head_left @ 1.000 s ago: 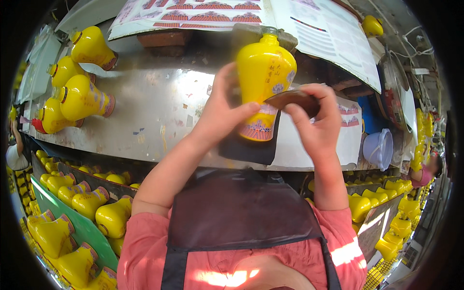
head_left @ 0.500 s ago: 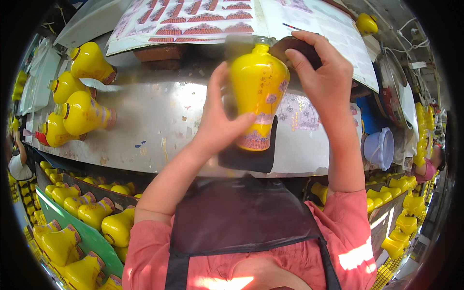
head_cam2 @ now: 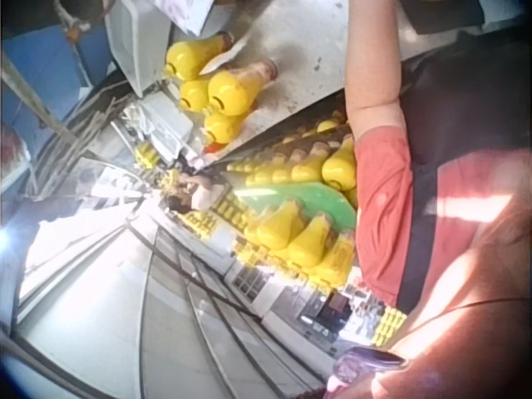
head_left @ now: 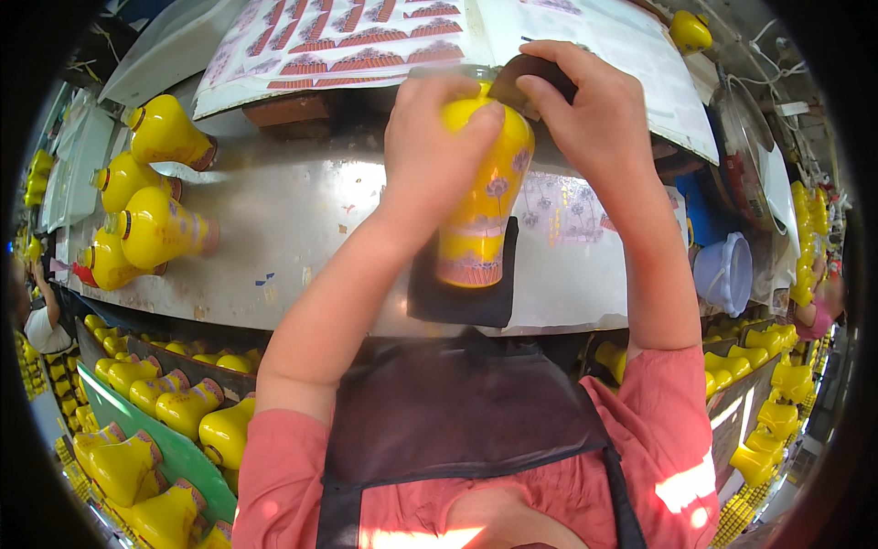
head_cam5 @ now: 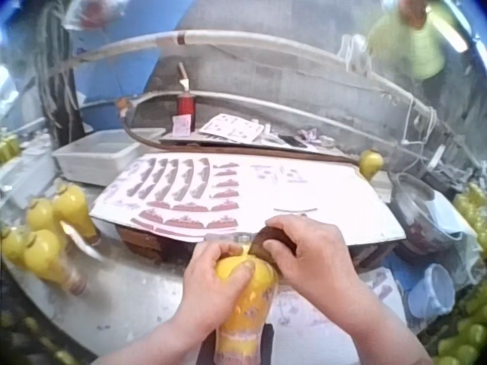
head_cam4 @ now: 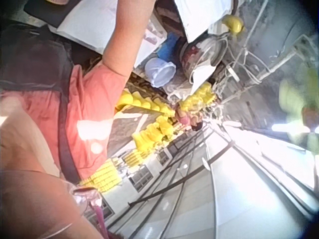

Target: The person applies decorative stickers to a yellow ceramic vase, smoothing each sticker with a small tool and rotating the vase to cover different sides. The person then places a cap on the vase's neck.

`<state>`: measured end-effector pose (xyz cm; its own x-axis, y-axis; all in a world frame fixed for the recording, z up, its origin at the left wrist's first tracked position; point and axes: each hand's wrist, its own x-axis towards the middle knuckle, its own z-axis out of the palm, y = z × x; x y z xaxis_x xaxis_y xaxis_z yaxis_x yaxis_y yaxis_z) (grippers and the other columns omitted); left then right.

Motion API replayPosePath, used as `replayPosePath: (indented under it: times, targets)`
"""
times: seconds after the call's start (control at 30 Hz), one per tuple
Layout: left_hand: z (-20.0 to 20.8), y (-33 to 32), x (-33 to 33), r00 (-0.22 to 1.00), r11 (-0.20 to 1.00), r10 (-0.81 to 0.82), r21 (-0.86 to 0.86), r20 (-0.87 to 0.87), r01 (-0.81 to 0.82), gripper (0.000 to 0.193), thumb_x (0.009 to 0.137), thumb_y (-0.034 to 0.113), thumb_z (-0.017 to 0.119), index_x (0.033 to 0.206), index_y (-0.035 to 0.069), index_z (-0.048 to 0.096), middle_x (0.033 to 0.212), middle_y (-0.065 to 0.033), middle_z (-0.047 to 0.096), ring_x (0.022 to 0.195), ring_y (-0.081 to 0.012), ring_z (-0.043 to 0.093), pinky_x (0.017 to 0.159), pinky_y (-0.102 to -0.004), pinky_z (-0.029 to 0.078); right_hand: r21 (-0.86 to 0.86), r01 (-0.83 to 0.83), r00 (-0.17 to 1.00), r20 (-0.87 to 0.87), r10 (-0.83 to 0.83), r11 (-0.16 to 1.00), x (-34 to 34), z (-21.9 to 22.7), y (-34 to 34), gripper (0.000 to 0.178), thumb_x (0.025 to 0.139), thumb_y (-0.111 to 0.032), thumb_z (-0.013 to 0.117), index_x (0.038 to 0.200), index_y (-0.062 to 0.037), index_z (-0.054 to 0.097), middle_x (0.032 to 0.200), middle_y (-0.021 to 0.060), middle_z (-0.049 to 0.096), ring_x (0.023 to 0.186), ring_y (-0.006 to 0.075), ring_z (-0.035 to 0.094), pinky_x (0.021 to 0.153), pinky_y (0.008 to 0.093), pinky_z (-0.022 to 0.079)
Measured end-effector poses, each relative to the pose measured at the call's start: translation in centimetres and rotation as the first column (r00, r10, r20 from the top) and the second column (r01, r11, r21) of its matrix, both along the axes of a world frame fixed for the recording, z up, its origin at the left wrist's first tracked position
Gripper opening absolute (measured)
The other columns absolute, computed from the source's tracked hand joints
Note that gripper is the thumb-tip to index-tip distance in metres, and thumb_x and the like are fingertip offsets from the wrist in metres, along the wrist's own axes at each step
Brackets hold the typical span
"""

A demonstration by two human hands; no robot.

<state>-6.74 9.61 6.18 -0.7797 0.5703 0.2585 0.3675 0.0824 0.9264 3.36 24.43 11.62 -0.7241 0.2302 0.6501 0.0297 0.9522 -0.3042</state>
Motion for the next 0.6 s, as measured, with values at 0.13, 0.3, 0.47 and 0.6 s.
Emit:
replayPosePath:
  times: [0.13, 0.3, 0.47, 0.6]
  targets:
    - [-0.5, -0.2, -0.5, 0.999, 0.999, -0.033, 0.024, 0.018, 0.033, 0.028, 0.094, 0.023, 0.068, 0.108, -0.001, 0.069, 0.111, -0.0088, 0.063, 0.100, -0.0168, 0.062, 0.090, -0.0309, 0.051, 0.120, -0.018, 0.982, -0.187, 0.040, 0.993, 2.8, -1.0, -2.0, 0.022, 0.081, -0.001, 0.075, 0.101, -0.0098, 0.074, 0.089, 0.0065, 0.074, 0.079, 0.0290, 0.071, 0.068, 0.0363, 0.056]
    - [-1.0, 0.0, -0.8, 0.995, 0.997, -0.051, 0.063, 0.085, 0.045, 0.029, 0.098, 0.024, 0.067, 0.108, -0.003, 0.068, 0.112, -0.0068, 0.064, 0.099, -0.0125, 0.060, 0.088, -0.0290, 0.050, 0.079, -0.294, 0.951, -0.078, 0.300, 0.953, 6.5, -2.5, -5.2, 0.034, 0.068, 0.004, 0.078, 0.097, -0.0131, 0.076, 0.089, 0.0028, 0.074, 0.072, 0.0243, 0.067, 0.063, 0.0347, 0.055]
    - [-1.3, 0.3, -0.8, 0.993, 0.994, -0.058, 0.101, 0.100, 0.048, 0.030, 0.098, 0.025, 0.068, 0.109, -0.003, 0.069, 0.111, -0.0066, 0.063, 0.097, -0.0117, 0.060, 0.088, -0.0283, 0.050, 0.094, -0.294, 0.956, 0.018, 0.294, 0.951, 7.6, -3.3, -7.4, 0.025, 0.077, -0.001, 0.081, 0.100, -0.0082, 0.073, 0.096, 0.0114, 0.076, 0.084, 0.0286, 0.073, 0.071, 0.0363, 0.060]
    - [-1.2, 0.2, -0.9, 0.997, 0.997, -0.035, 0.064, 0.066, 0.030, 0.033, 0.096, 0.030, 0.068, 0.109, -0.001, 0.071, 0.111, -0.0098, 0.065, 0.100, -0.0185, 0.062, 0.091, -0.0325, 0.050, 0.255, -0.352, 0.936, 0.086, 0.342, 0.900, 8.6, -3.6, -10.9, 0.029, 0.079, -0.008, 0.075, 0.108, -0.0086, 0.076, 0.095, 0.0095, 0.069, 0.098, 0.0292, 0.072, 0.082, 0.0421, 0.061]
